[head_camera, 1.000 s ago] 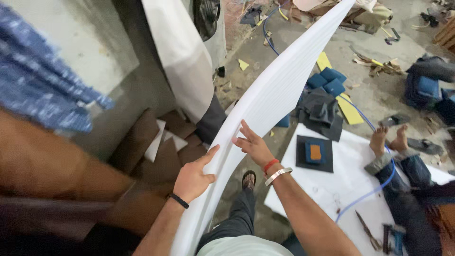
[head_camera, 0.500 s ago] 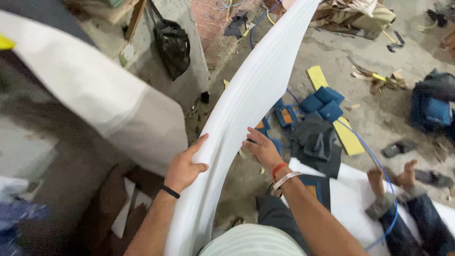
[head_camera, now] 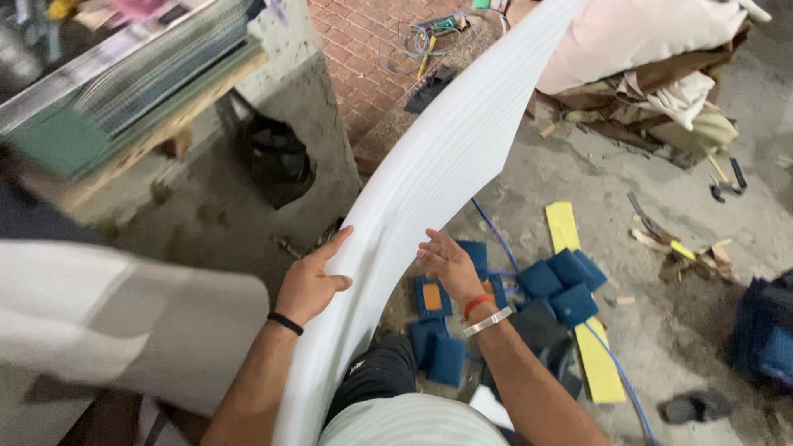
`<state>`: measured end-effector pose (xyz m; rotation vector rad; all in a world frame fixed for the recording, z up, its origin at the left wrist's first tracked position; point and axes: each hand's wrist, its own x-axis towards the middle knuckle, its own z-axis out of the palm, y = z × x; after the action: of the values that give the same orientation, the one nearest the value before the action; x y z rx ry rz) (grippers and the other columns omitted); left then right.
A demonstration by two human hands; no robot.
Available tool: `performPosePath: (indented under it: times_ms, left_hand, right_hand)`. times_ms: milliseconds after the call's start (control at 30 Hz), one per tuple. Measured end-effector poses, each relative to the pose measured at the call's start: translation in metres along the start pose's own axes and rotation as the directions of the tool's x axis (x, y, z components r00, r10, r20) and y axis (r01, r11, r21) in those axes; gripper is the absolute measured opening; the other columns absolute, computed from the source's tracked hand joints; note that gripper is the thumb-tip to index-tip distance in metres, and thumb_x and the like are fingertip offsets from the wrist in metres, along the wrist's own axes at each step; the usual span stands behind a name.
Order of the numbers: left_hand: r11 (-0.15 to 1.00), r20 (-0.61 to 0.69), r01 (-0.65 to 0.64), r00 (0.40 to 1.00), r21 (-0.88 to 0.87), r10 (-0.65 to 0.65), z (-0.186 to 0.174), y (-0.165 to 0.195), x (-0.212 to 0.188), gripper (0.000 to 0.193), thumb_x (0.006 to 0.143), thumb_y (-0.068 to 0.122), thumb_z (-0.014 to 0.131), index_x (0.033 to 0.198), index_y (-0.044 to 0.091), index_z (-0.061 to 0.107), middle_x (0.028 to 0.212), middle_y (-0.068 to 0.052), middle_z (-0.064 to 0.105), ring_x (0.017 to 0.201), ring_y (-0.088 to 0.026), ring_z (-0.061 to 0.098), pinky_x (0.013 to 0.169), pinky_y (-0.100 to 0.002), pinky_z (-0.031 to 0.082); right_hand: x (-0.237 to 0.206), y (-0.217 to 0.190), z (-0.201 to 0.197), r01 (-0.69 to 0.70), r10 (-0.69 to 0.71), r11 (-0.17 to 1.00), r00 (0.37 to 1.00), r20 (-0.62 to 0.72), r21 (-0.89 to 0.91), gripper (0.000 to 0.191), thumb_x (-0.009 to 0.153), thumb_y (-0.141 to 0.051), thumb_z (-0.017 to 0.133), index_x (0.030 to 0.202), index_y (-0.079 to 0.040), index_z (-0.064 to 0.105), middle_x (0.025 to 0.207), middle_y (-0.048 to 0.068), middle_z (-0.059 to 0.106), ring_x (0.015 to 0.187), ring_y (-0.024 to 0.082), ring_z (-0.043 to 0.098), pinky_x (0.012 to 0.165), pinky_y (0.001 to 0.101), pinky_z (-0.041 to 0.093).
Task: The person picks up a white foam board and places it on the floor. Then they drape a beige fabric cover over a cushioned furniture piece, smoothing and tucking the edges to fit snugly.
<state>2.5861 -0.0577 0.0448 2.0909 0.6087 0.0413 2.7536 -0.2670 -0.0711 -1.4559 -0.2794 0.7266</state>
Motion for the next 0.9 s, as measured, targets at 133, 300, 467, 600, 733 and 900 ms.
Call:
performPosePath:
  times_ms: [133,300,467,600,733,900]
  left_hand:
    - [0.997,-0.05,-0.051,0.998,-0.051,0.048,0.008,0.001,0.103,0.086,0.072,0.0,0.077,0.149,0.029,0.051,0.152,-0.003,0.057,0.137,-0.018,0.057,0.109,-0.03,0.047]
    - [0.994,-0.02,-0.059,0.998,-0.088,0.058,0.008,0.018,0.25,0.088,0.071,0.0,0.078,0.149,0.03,0.051,0.151,-0.007,0.056,0.138,-0.018,0.056,0.109,-0.032,0.047]
    - [0.985,-0.02,-0.089,0.996,-0.147,0.087,-0.008,0.047,0.355,0.088,0.07,-0.003,0.076,0.149,0.026,0.05,0.154,-0.007,0.053,0.142,-0.02,0.052,0.11,-0.032,0.045]
    - [0.982,-0.014,-0.068,0.998,-0.177,0.066,-0.009,0.068,0.439,0.087,0.07,-0.005,0.074,0.149,0.024,0.051,0.156,-0.008,0.05,0.144,-0.02,0.047,0.11,-0.032,0.045]
    - [0.982,-0.049,-0.002,0.999,-0.191,-0.008,0.006,0.078,0.514,0.088,0.071,-0.008,0.073,0.15,0.025,0.052,0.154,-0.008,0.056,0.14,-0.019,0.055,0.108,-0.03,0.046]
    - [0.948,-0.108,-0.026,0.994,-0.317,-0.009,0.026,0.11,0.616,0.089,0.072,-0.014,0.069,0.15,0.023,0.05,0.157,-0.007,0.051,0.139,-0.021,0.053,0.106,-0.032,0.048]
  right_hand:
    - [0.094,-0.015,-0.038,-0.13,0.122,0.981,0.991,-0.063,-0.146,0.067,0.09,-0.03,0.069,0.151,-0.015,0.048,0.141,0.012,0.064,0.124,0.021,0.065,0.095,0.037,0.054]
    - [0.215,-0.057,-0.066,-0.15,0.132,0.978,0.984,-0.12,-0.148,0.065,0.09,-0.029,0.071,0.149,-0.012,0.049,0.139,0.013,0.066,0.121,0.024,0.066,0.092,0.0407,0.053]
    - [0.308,-0.101,-0.093,-0.121,0.11,0.986,0.99,-0.091,-0.116,0.067,0.09,-0.03,0.07,0.151,-0.014,0.047,0.139,0.01,0.065,0.122,0.02,0.065,0.095,0.0367,0.054]
    - [0.39,-0.127,-0.125,-0.076,0.072,0.991,0.997,-0.042,-0.11,0.066,0.09,-0.029,0.07,0.15,-0.012,0.047,0.136,0.01,0.067,0.119,0.02,0.066,0.093,0.0382,0.054]
    - [0.487,-0.14,-0.167,-0.123,0.12,0.991,0.991,-0.061,-0.05,0.065,0.09,-0.028,0.07,0.149,-0.012,0.047,0.133,0.009,0.069,0.114,0.02,0.068,0.094,0.0383,0.054]
    - [0.636,-0.173,-0.216,-0.132,0.138,0.984,0.989,0.042,-0.122,0.063,0.09,-0.028,0.07,0.149,-0.014,0.049,0.132,0.006,0.07,0.112,0.017,0.069,0.093,0.0357,0.055]
